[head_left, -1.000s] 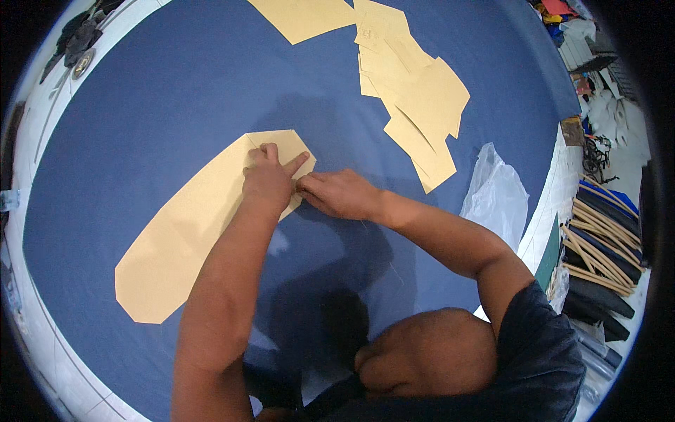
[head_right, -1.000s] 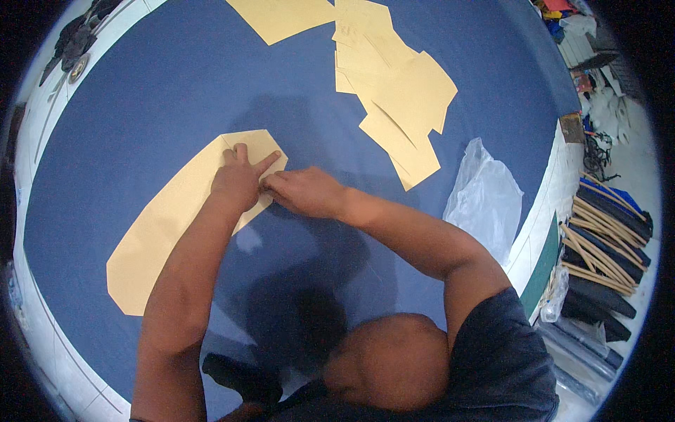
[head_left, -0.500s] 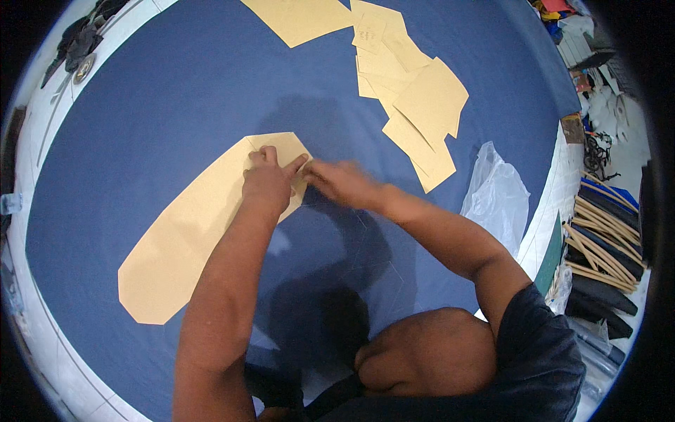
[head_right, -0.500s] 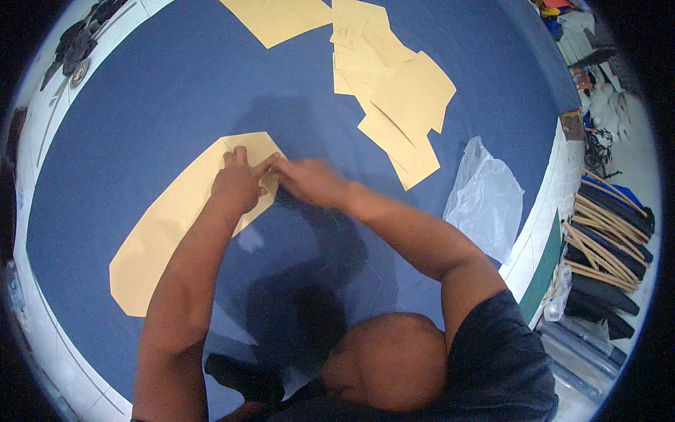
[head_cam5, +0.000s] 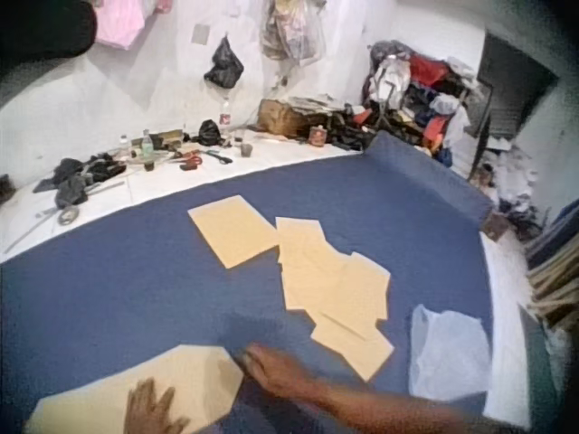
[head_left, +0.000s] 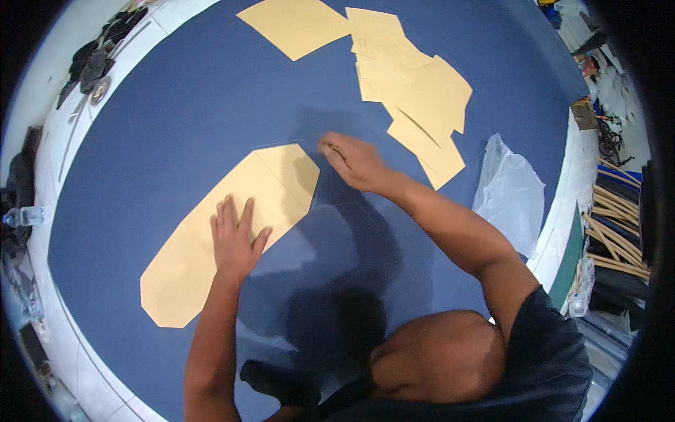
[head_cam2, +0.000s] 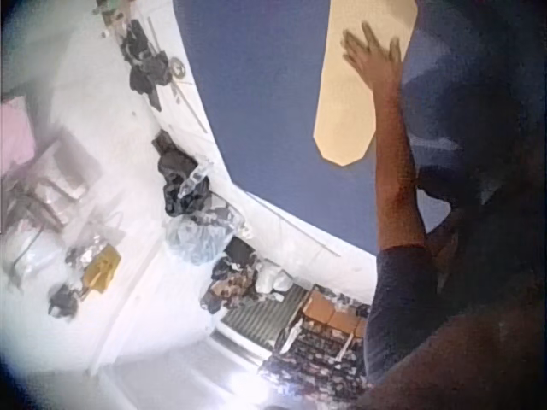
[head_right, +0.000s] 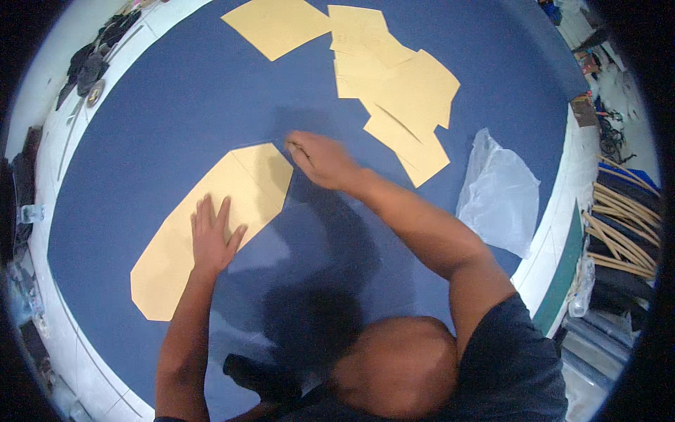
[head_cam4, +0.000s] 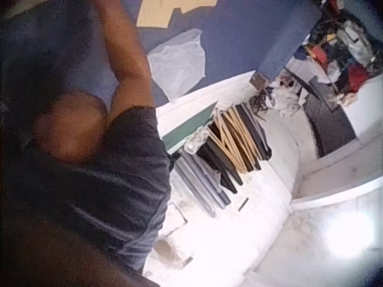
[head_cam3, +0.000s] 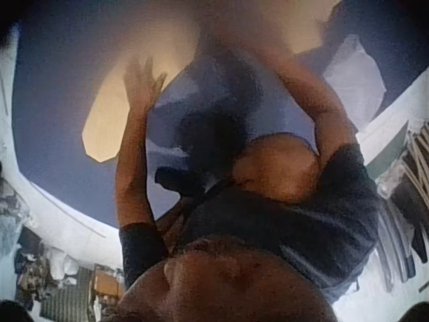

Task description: The person traces several templates onto a large piece of blue fabric using a marker while sitting on the floor.

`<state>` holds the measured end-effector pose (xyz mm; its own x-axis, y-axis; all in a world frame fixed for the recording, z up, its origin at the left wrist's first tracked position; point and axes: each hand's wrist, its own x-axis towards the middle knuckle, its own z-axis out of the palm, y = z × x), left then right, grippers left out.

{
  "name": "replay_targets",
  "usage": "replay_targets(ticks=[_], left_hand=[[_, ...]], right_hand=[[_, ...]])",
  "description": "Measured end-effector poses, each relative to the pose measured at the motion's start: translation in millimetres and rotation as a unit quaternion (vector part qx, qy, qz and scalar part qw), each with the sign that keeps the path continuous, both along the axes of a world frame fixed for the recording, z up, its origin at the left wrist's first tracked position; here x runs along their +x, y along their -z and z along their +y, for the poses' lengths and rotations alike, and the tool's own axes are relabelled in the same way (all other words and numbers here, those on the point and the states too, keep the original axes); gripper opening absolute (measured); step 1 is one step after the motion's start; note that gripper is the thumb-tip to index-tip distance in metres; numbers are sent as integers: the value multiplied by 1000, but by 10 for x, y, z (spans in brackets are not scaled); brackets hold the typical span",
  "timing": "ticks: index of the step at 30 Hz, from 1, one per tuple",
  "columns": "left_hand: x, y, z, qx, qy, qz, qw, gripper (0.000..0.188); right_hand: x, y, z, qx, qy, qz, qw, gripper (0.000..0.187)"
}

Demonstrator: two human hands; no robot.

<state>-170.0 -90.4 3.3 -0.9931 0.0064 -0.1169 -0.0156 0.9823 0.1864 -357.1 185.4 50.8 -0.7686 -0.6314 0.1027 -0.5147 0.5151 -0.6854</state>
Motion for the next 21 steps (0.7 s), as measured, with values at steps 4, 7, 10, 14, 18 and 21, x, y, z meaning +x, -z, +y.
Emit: replay_targets(ticks=[4, 7, 10, 14, 18, 21], left_hand=[[969, -100, -766, -17, -7, -80, 997, 79], [1616, -645, -1352, 66, -11, -185, 980, 78], [2161, -1159, -1912, -31, -27, -327, 944, 76], [2538, -1467, -2189, -29, -176, -345, 921, 79], [2752, -807, -2288, 136, -221, -186, 948, 91], [2174, -401, -1828, 140, -186, -89, 968, 100]], right_hand=[[102, 43, -175, 70, -58, -4, 996, 29], [268, -59, -438, 143, -72, -92, 983, 31], [334, 57, -400, 128, -108, -17, 986, 28], [275, -61, -474, 176, -139, -10, 975, 26], [410, -167, -783, 191, -188, 16, 963, 24], [569, -237, -801, 218, -239, 37, 946, 22]])
